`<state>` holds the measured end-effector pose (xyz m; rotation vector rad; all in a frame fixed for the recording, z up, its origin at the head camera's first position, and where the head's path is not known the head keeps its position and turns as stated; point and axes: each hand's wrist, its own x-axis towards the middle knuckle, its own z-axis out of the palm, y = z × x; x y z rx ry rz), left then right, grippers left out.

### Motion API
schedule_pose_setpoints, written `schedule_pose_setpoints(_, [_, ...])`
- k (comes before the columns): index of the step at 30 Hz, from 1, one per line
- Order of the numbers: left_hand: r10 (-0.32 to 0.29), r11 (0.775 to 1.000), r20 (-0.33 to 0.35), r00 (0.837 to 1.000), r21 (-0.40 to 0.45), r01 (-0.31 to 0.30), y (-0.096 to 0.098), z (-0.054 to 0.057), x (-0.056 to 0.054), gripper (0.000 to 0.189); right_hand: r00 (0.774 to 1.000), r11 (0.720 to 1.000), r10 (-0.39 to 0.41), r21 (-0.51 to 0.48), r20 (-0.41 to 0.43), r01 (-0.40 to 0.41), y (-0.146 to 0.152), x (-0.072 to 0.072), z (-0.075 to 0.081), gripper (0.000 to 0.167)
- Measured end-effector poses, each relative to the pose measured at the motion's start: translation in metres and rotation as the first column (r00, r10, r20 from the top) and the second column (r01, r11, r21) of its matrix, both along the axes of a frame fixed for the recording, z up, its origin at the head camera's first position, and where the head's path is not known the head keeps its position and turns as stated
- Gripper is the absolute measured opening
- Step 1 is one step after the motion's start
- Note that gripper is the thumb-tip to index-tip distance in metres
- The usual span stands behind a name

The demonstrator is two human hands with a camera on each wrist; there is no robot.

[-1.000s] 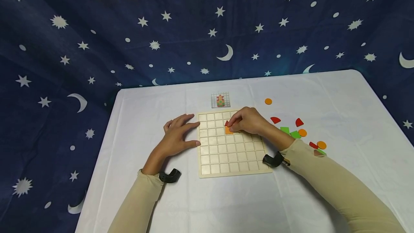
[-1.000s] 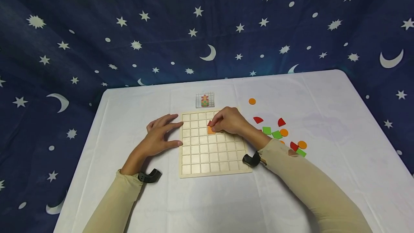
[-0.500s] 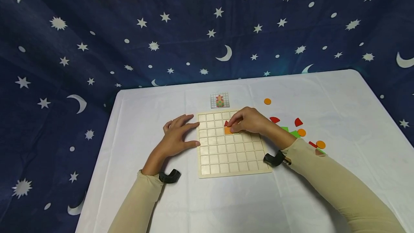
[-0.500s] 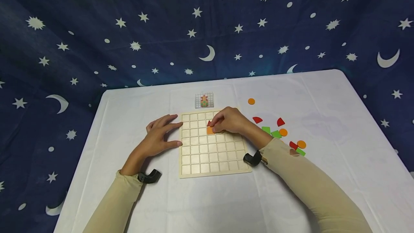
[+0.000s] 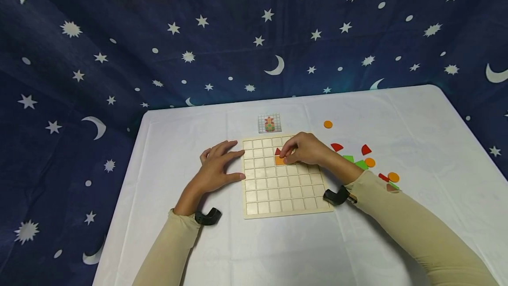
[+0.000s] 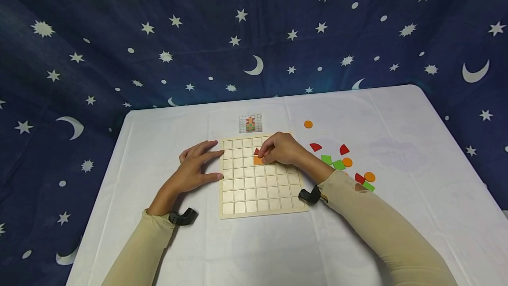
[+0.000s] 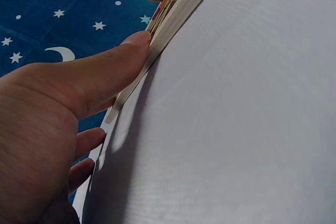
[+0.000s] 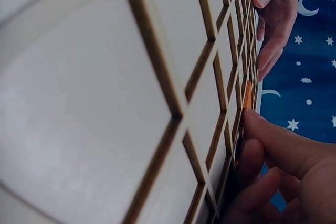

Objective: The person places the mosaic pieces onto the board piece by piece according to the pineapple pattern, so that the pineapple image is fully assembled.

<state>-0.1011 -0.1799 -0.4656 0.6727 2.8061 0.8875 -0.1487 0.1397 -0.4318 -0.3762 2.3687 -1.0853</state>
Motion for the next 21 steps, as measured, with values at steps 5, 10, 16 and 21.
schedule_pose_setpoints(5, [0.001,1.0,0.004,1.0,0.004,-0.001,0.001,0.0,0.0,0.072,1.0,0.999,0.011,-0.05,0.023,-0.01,0.005,0.001,-0.001,0.012])
schedule_pose_setpoints(10, [-0.001,1.0,-0.001,1.0,0.007,0.001,0.001,0.0,0.0,0.072,0.993,0.986,-0.009,-0.165,0.116,0.029,0.02,0.0,0.003,0.018])
schedule_pose_setpoints(16, [-0.002,1.0,-0.003,1.0,0.009,0.003,0.002,0.0,-0.001,0.072,0.988,0.987,-0.084,-0.123,0.131,0.1,0.055,0.0,0.014,0.028])
schedule_pose_setpoints(21, [0.002,1.0,-0.003,1.0,-0.001,-0.002,0.001,0.0,0.0,0.072,0.986,0.987,-0.145,-0.052,0.079,0.149,0.089,0.002,0.024,0.031])
